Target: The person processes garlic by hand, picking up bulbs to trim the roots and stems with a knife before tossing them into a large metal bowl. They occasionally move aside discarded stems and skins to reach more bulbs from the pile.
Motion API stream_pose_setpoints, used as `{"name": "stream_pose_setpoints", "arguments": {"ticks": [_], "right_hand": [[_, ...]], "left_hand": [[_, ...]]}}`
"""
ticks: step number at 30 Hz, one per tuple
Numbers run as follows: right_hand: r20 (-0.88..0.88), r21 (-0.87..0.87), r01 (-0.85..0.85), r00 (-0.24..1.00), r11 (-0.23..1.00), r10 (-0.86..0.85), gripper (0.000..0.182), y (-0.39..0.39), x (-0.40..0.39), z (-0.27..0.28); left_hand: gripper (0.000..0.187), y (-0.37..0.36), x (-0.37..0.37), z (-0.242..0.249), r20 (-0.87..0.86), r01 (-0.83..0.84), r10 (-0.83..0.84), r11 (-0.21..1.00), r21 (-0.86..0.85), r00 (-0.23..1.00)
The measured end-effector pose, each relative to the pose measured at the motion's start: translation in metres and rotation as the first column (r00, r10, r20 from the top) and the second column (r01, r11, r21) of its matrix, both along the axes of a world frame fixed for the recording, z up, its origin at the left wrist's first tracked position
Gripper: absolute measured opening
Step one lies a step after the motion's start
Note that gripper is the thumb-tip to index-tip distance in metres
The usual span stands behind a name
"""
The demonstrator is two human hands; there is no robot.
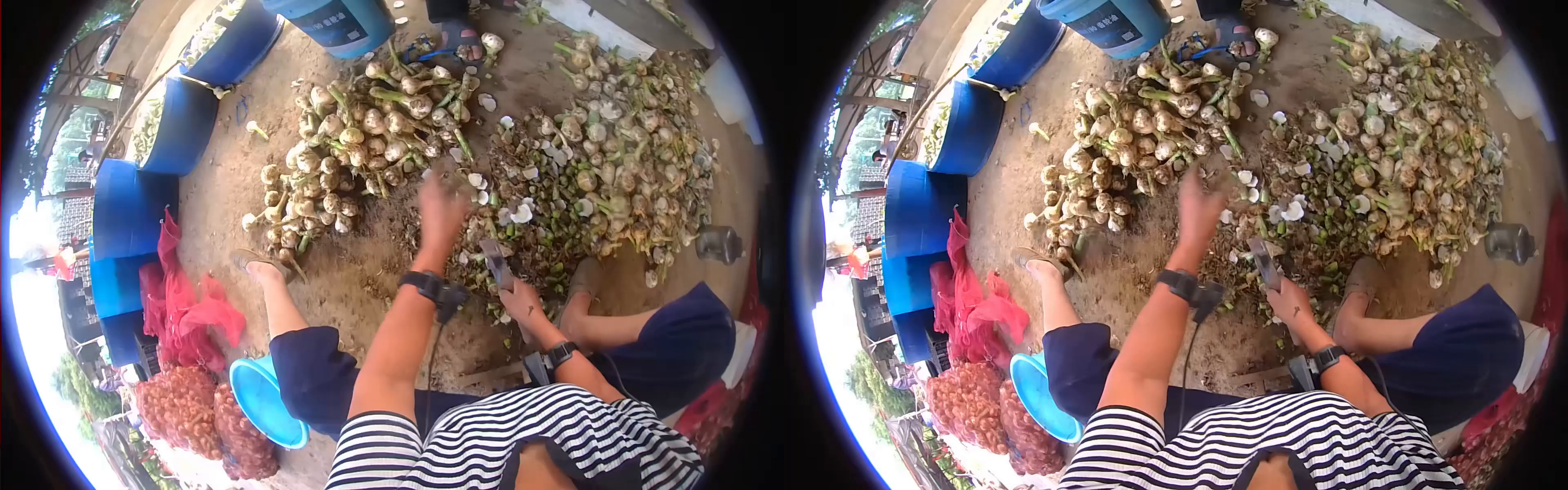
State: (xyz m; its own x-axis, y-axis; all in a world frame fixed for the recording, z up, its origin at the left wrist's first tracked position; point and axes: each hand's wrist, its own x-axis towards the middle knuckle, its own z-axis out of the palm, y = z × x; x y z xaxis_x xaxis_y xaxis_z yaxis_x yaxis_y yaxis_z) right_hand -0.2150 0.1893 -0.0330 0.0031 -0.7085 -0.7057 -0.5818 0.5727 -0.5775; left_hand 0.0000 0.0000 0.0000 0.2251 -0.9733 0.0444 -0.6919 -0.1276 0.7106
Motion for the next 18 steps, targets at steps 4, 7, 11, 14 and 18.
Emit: {"name": "stream_pose_setpoints", "arguments": {"ticks": [4,7,11,14,18], "right_hand": [[0.103,0.062,0.094,0.99,0.994,-0.101,0.036,-0.006,0.009,-0.012],[0.108,0.042,0.111,0.987,0.993,-0.115,0.032,-0.012,0.003,-0.03],[0.096,0.05,0.151,0.983,0.987,-0.156,0.032,-0.007,-0.001,-0.041],[0.118,-0.006,0.16,0.98,0.987,-0.158,0.029,-0.006,-0.001,-0.048],[0.129,-0.058,0.156,0.981,0.986,-0.147,0.027,-0.014,-0.001,-0.006]], "left_hand": [[0.077,-0.047,0.096,-0.072,0.223,-0.08,0.057,0.992,0.095,0.973],[0.064,-0.081,0.105,-0.057,0.505,0.04,-0.21,0.944,0.328,0.837],[0.025,-0.107,0.126,-0.065,0.593,0.108,-0.431,0.859,0.5,0.681],[0.023,-0.073,0.131,-0.058,0.55,0.12,-0.376,0.888,0.445,0.746],[0.034,0.014,0.134,-0.071,0.15,0.105,-0.183,0.901,0.42,0.972]]}}
